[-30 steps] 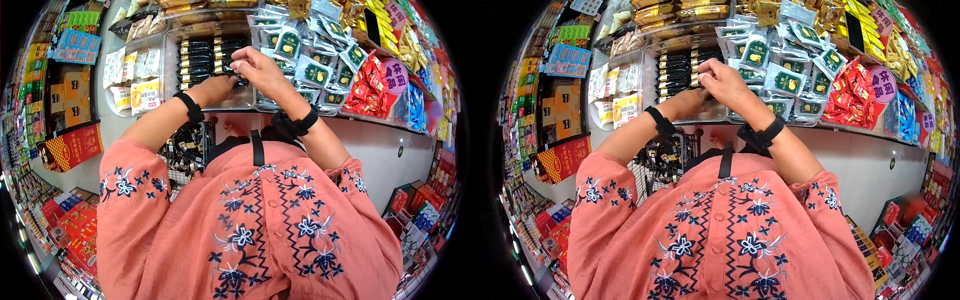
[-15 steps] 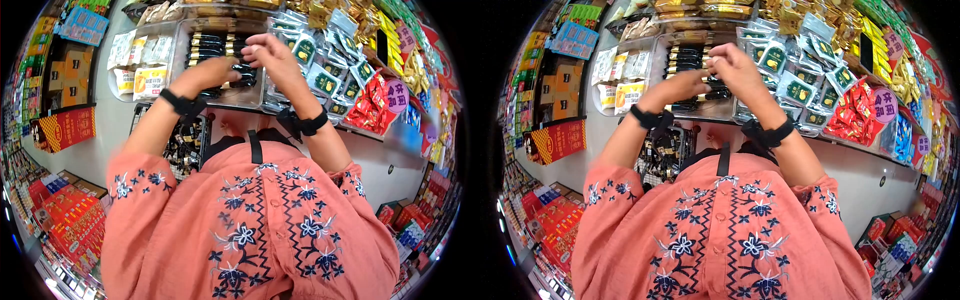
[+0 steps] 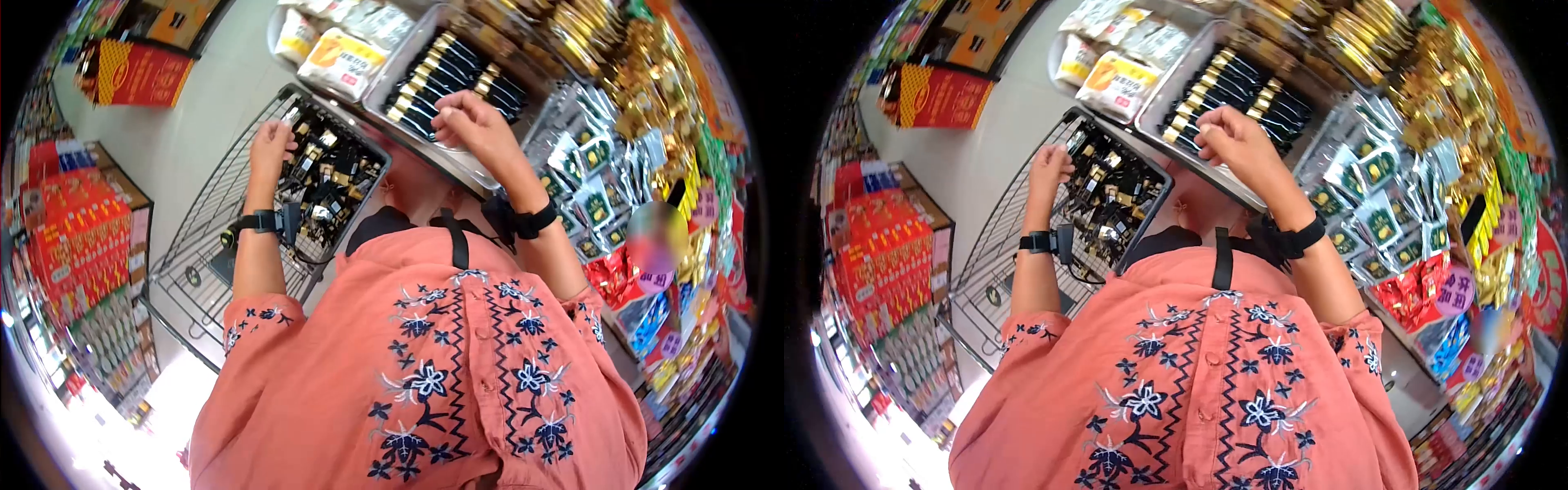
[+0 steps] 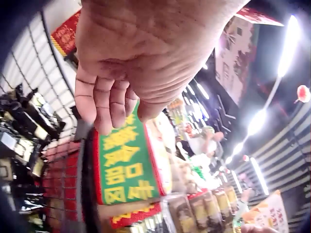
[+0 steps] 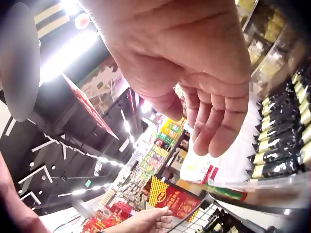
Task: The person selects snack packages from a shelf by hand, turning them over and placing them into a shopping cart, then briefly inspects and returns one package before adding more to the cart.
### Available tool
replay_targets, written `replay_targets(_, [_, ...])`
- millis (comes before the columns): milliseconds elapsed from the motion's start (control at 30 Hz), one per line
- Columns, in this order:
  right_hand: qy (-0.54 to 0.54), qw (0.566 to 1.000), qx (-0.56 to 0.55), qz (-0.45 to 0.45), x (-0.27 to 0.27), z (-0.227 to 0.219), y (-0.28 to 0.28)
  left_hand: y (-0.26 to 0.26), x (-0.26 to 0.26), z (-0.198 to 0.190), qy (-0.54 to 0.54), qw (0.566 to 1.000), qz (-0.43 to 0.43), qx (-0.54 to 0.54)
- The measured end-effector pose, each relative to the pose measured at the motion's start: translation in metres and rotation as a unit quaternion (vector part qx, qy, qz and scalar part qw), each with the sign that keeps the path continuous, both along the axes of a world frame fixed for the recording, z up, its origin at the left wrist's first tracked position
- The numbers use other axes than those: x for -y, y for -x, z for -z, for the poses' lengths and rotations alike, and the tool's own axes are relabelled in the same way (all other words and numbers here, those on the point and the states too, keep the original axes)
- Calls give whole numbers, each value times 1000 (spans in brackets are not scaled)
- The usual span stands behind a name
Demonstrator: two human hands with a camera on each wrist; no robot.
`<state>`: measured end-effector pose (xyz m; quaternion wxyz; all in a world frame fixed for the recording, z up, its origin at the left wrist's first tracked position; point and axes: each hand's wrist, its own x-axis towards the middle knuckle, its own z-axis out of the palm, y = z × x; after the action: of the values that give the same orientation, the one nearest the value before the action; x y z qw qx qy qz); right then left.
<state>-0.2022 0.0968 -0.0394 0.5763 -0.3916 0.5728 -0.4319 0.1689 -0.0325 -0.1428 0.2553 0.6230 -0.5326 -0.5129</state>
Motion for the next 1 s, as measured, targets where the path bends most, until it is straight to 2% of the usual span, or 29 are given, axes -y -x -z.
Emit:
replay_targets(100, [-43,996,-27,-74,8,9,-25,-27,-27,39,-27,997,-55,54])
replay_targets(133, [-57,992,-41,-104,11,17,-29,-35,-35,55,-3,991,-36,126])
replay_targets(200, [-78,987,-62,-128,14,22,-39,-44,-51,86,74,979,-1,191])
replay_targets(267, [-93,983,-73,-143,16,25,-46,-56,-57,128,77,965,41,249])
replay_targets(433, [-112,983,-68,-126,18,23,-56,-36,-60,121,42,914,110,388])
replay_targets(567, [-132,981,-77,-116,17,28,-54,-30,-53,134,36,889,146,432])
replay_targets(767, [-146,982,-76,-98,13,33,-50,-20,-37,139,21,862,192,469])
replay_targets(867, [-149,981,-80,-96,12,35,-49,-22,-34,140,19,857,196,475])
replay_targets(900, [-149,981,-82,-96,13,35,-49,-25,-35,138,48,861,181,473])
replay_targets(1000, [-144,982,-76,-94,15,31,-51,-39,-32,134,62,950,65,298])
